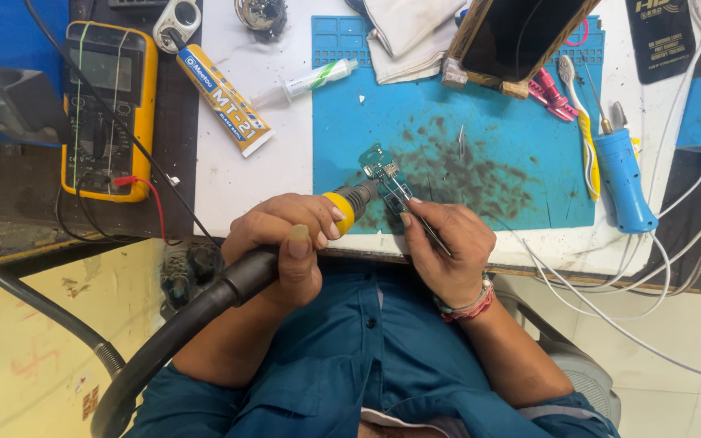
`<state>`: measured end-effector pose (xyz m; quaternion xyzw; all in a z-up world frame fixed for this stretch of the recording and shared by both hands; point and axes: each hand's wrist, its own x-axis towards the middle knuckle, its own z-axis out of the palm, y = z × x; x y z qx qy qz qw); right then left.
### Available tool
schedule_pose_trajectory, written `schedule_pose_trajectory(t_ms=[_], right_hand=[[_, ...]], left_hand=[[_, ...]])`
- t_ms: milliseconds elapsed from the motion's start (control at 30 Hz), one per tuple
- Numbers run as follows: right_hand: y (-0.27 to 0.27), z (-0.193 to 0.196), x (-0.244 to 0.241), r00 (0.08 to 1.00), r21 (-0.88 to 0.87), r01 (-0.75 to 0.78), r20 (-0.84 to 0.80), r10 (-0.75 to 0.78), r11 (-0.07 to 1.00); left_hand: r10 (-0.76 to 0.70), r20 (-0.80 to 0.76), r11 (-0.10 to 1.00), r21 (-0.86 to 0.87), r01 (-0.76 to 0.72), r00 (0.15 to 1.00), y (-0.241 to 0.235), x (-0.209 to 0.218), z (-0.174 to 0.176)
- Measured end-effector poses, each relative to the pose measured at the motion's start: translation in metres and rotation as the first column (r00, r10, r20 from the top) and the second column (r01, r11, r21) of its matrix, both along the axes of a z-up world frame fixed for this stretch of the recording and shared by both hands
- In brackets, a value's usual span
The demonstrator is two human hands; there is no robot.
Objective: The person uses a hot air gun and tweezers to work on a small green circuit board. They then pick up a black smartphone, remove its back cover, and use a red tool to pry and adjust internal components near the battery.
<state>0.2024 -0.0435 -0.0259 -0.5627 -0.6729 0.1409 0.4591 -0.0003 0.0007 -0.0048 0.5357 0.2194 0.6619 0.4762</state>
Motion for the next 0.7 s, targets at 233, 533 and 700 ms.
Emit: schedule_pose_trajectory(t_ms=[233, 533, 700], right_hand=[[0.0001, 0.0004, 0.0005, 1.0, 0.006, -0.001, 0.008, 0.0, 1.0], [0.0006, 0.0002, 0.0001, 1.0, 0.006, -0.002, -0.006, 0.002, 1.0], [0.0002, -0.0001, 0.0, 1.0, 0.009, 0.003, -0.005, -0.003, 1.0]], left_hand=[[-0.004, 0.01, 1.0, 0.001, 0.004, 1.0, 0.0001, 0.0002, 0.0], [-0.005, 0.005, 1.0, 0.016, 0.005, 1.0, 0.0013, 0.0002, -0.0008], [0.007, 0.015, 1.0, 0.028, -0.008, 1.0, 0.0017, 0.0013, -0.0018]])
